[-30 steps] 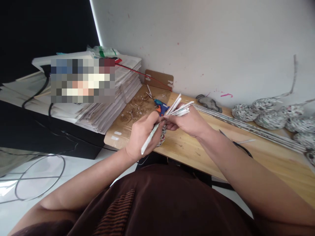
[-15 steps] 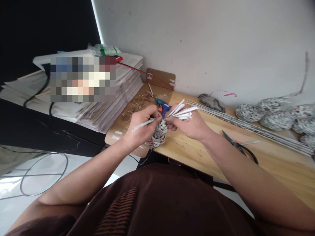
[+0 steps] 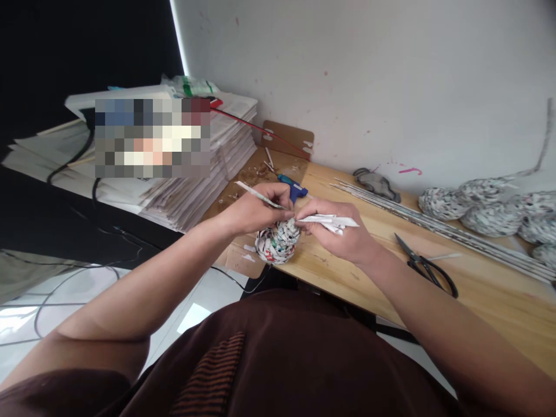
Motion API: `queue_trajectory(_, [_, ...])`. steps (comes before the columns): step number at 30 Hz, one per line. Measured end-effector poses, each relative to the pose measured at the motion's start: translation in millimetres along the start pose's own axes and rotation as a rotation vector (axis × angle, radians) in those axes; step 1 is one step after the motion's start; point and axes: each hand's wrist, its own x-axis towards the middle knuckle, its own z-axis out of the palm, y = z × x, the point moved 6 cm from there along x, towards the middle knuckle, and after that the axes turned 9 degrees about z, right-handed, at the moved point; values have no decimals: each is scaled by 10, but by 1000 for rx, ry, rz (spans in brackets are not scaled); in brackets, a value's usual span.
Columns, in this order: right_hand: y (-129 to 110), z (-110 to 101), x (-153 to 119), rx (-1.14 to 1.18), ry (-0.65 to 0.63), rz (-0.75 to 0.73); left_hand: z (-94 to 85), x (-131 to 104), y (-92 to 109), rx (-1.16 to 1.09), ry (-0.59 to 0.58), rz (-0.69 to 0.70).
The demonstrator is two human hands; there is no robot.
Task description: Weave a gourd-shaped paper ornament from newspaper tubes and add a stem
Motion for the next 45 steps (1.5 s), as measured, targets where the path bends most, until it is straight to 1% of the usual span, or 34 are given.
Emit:
queue_trajectory(3, [-67,-4,-22,-23,-75,-132,18,64,-11,-56,-155,-49])
queue_trajectory(6, [-153,-4,-41,-89,-158,-292,43,129,-27,-120,-274,-47])
queue_trajectory(8, [-182,-15,-43,-184,-161,-354,63,160,-38,-132,-323,-29])
queue_trajectory(10, [-192,-28,-44,-289,-144,-384,74,179,-46,-140,-323,-9])
queue_trajectory(12, [-195,-43,-51,-366,-126,-391,77,185,-46,-150,-285,4])
queue_trajectory(14, [-185,-54,-62,-410,-124,-362,90,177,-38,-154,-256,8])
queue_trajectory(16, [-168,-76,-77,-390,-111,-316,116,165,-20,-134,-245,17])
queue_trajectory(18, [-143,-120,-92,-316,-50,-266,140,160,-3,-121,-217,38])
queue_trajectory(21, [-79,-200,-113,-187,102,-200,164,165,-15,-178,-111,63])
queue_trajectory(22, [-37,-236,-112,-146,173,-148,172,169,-25,-203,-71,77])
queue_trajectory(24, [75,-309,-110,-41,317,16,184,176,-36,-222,18,126])
queue_trajectory(25, [130,-324,-110,22,354,105,190,178,-36,-209,62,153])
queue_trajectory(27, [190,-300,-106,143,331,232,199,167,-24,-134,161,204])
queue_trajectory(29, [187,-263,-114,234,273,290,213,131,7,0,261,255])
queue_trajectory(31, [169,-260,-146,271,259,314,244,77,49,155,334,308])
queue_trajectory(34, [173,-244,-207,301,232,321,306,3,86,323,387,375])
queue_trajectory(36, [208,-239,-246,320,245,321,331,-22,63,332,402,373])
queue_trajectory(38, [249,-251,-279,302,295,331,346,-32,21,289,409,345])
queue_trajectory(41, [267,-277,-298,200,365,337,387,-50,10,297,393,355])
queue_trajectory(45, [223,-288,-287,17,385,276,438,-85,62,388,371,416])
